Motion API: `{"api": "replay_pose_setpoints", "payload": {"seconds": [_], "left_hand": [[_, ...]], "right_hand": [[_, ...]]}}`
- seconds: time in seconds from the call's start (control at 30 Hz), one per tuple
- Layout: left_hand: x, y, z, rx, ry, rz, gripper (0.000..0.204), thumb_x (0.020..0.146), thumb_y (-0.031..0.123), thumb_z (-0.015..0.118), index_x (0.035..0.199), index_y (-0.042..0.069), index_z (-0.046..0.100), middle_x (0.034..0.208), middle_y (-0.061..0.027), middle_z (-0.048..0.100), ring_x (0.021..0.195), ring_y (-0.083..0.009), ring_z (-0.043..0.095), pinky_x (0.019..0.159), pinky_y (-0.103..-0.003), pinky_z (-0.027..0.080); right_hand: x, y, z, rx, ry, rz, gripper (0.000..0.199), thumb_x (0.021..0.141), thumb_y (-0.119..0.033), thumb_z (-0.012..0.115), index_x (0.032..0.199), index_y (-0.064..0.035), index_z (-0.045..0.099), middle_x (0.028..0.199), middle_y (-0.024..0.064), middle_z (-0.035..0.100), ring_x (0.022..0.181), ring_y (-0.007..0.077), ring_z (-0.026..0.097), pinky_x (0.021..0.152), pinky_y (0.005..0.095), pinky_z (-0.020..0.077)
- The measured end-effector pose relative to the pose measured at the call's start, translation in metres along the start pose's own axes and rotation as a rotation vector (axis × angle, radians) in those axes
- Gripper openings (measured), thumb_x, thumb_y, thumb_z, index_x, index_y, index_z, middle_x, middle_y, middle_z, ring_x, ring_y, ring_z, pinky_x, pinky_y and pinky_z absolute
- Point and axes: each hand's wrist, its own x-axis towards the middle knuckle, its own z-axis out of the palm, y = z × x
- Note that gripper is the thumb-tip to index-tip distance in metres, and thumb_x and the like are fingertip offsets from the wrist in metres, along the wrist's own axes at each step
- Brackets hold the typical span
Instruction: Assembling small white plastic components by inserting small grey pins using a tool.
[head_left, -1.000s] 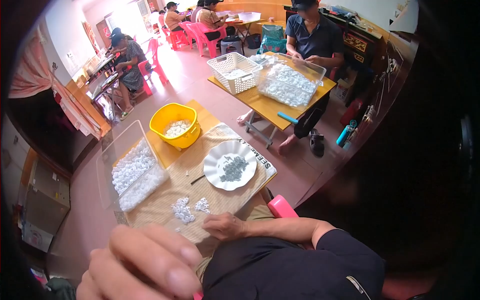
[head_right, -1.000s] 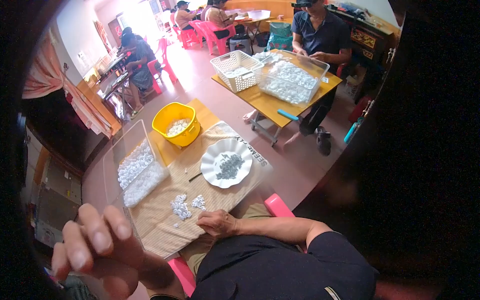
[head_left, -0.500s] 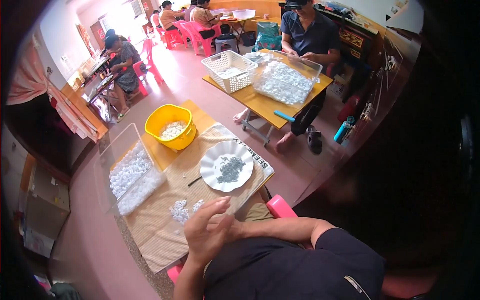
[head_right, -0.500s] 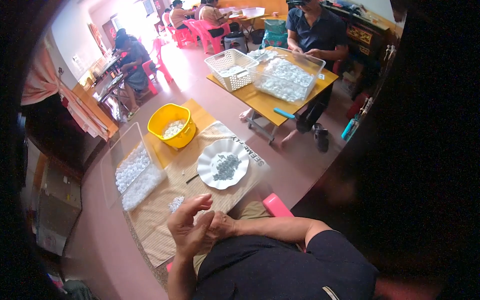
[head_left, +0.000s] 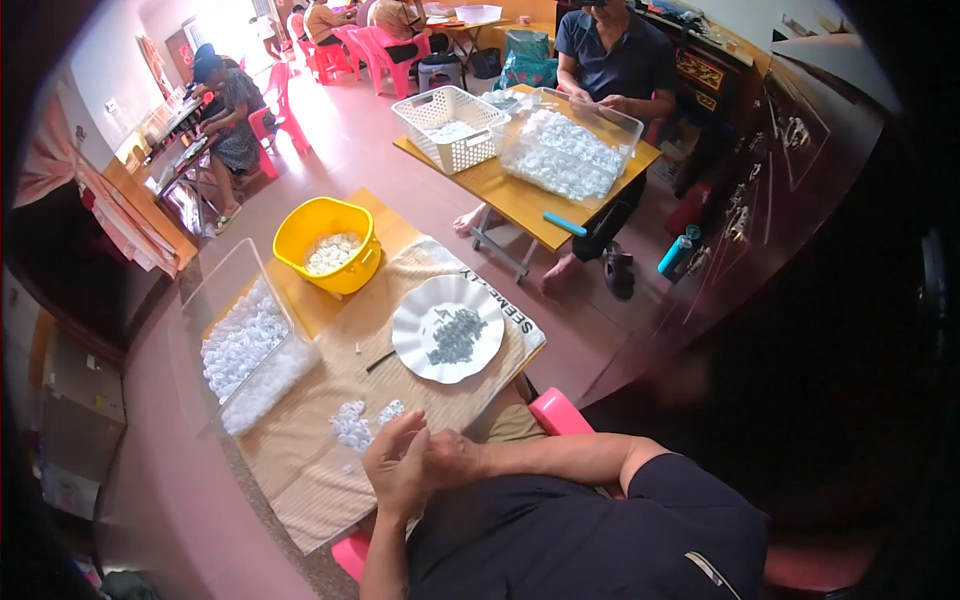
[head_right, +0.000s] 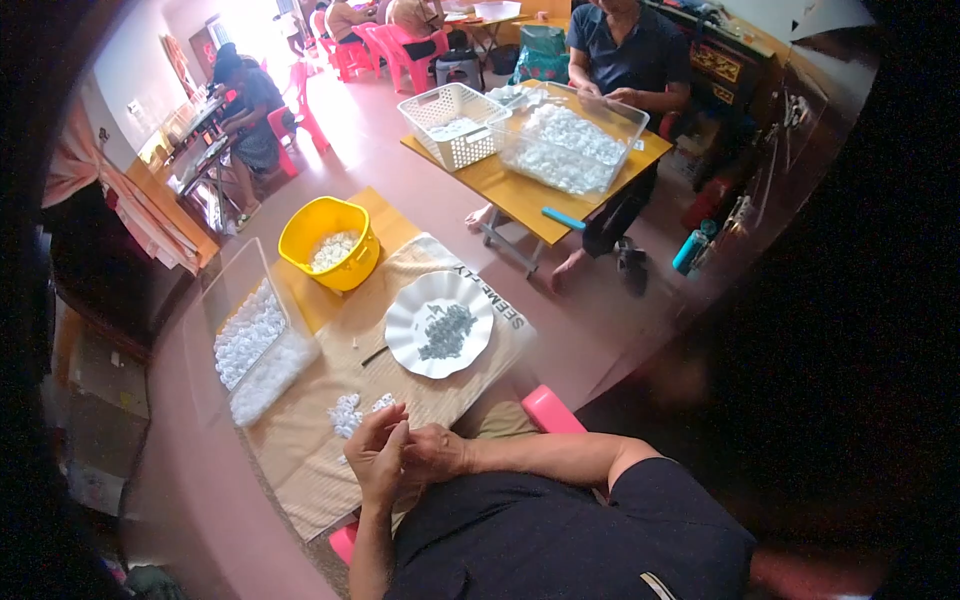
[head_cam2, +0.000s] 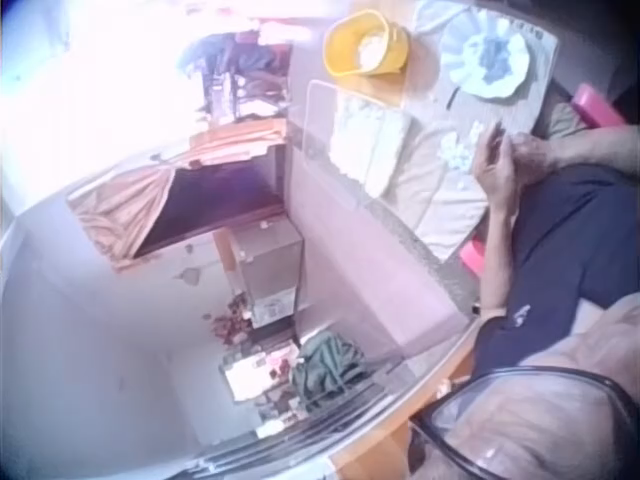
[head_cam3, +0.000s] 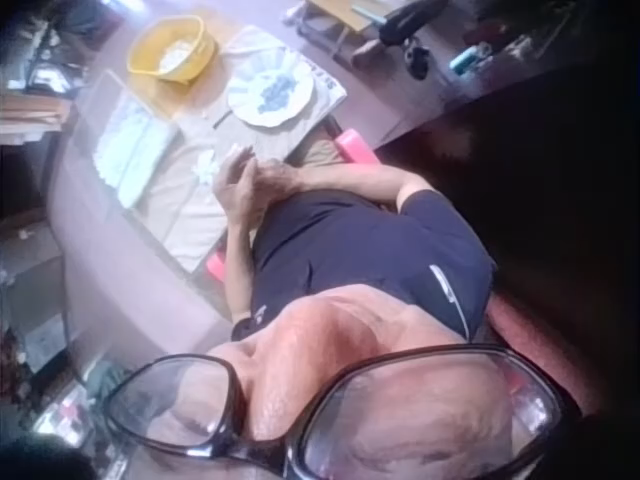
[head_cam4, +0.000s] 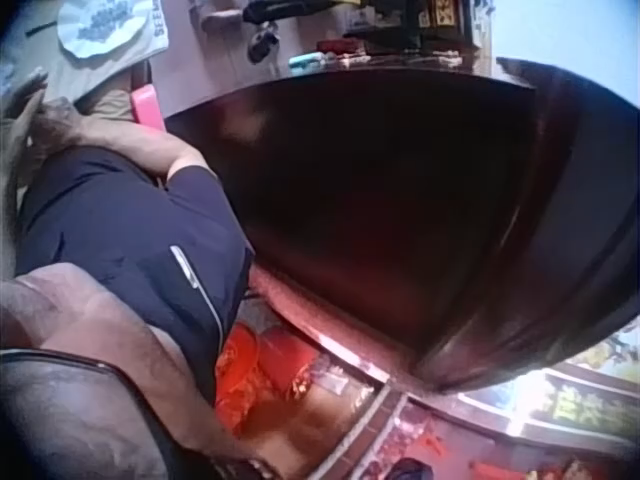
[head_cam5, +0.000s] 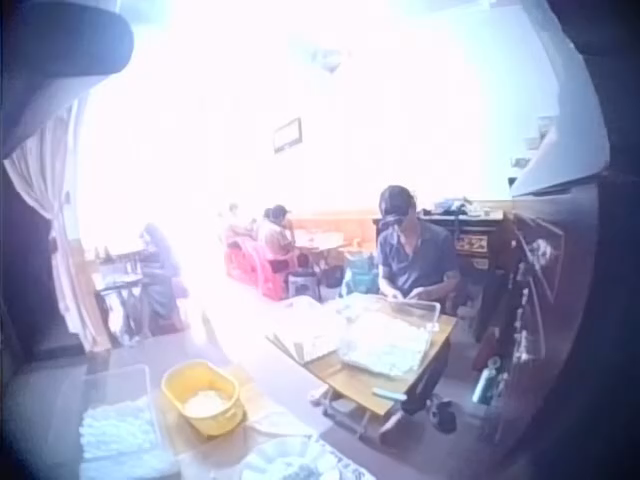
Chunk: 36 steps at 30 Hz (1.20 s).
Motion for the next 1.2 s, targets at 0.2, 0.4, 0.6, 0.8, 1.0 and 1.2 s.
{"api": "replay_pose_setpoints", "payload": {"seconds": [0.2, 0.4, 0.6, 0.8, 1.0, 1.2], "left_hand": [[0.0, -0.017, -0.013, 0.016, 0.053, 0.019, 0.022, 0.086, -0.003, 0.063, 0.108, -0.003, 0.066, 0.107, -0.01, 0.066, 0.099, -0.0163, 0.063, 0.089, -0.028, 0.049], [-0.001, -0.021, -0.019, 0.016, 0.098, 0.011, 0.019, 0.087, -0.003, 0.062, 0.106, -0.003, 0.066, 0.105, -0.0104, 0.067, 0.098, -0.0165, 0.063, 0.089, -0.028, 0.049], [-0.01, -0.031, -0.03, 0.061, 0.122, 0.081, 0.016, 0.086, -0.002, 0.063, 0.102, -0.003, 0.068, 0.099, -0.0106, 0.068, 0.094, -0.016, 0.064, 0.085, -0.027, 0.05], [-0.01, -0.042, -0.039, 0.0, 0.198, 0.098, 0.015, 0.084, -0.005, 0.065, 0.098, -0.004, 0.068, 0.094, -0.0109, 0.069, 0.089, -0.0156, 0.065, 0.08, -0.026, 0.052], [-0.008, -0.045, -0.056, -0.128, 0.303, 0.146, 0.012, 0.085, -0.005, 0.064, 0.097, -0.004, 0.066, 0.095, -0.0105, 0.069, 0.09, -0.0133, 0.065, 0.08, -0.025, 0.052], [-0.009, -0.047, -0.067, -0.215, 0.469, 0.146, 0.013, 0.088, -0.002, 0.063, 0.101, -0.003, 0.065, 0.097, -0.0086, 0.069, 0.09, -0.0117, 0.064, 0.08, -0.023, 0.052]], "right_hand": [[0.014, -0.015, -0.019, -0.028, -0.071, -0.013, 0.033, 0.076, -0.012, 0.066, 0.107, -0.0026, 0.058, 0.095, 0.0144, 0.062, 0.086, 0.0337, 0.064, 0.067, 0.0417, 0.0543], [0.019, -0.022, -0.019, -0.017, -0.049, -0.002, 0.032, 0.074, -0.01, 0.065, 0.104, -0.0001, 0.057, 0.094, 0.0166, 0.061, 0.084, 0.0348, 0.064, 0.066, 0.0413, 0.0537], [0.009, -0.018, -0.005, -0.02, -0.066, 0.034, 0.033, 0.07, -0.011, 0.064, 0.101, -0.0025, 0.058, 0.094, 0.0149, 0.06, 0.08, 0.0333, 0.063, 0.066, 0.0412, 0.0532], [0.025, -0.022, -0.01, 0.017, -0.022, 0.117, 0.013, 0.074, -0.004, 0.063, 0.086, -0.0014, 0.057, 0.081, 0.0159, 0.059, 0.07, 0.0352, 0.062, 0.059, 0.0396, 0.0505], [0.032, -0.025, -0.007, -0.068, -0.077, 0.145, 0.02, 0.074, 0.006, 0.066, 0.093, -0.0006, 0.063, 0.086, 0.0128, 0.064, 0.072, 0.0279, 0.066, 0.06, 0.0336, 0.0527], [0.03, -0.032, -0.002, -0.051, -0.077, 0.231, 0.017, 0.078, 0.002, 0.067, 0.094, -0.0012, 0.064, 0.086, 0.0133, 0.064, 0.069, 0.0284, 0.065, 0.058, 0.0342, 0.0517]]}}
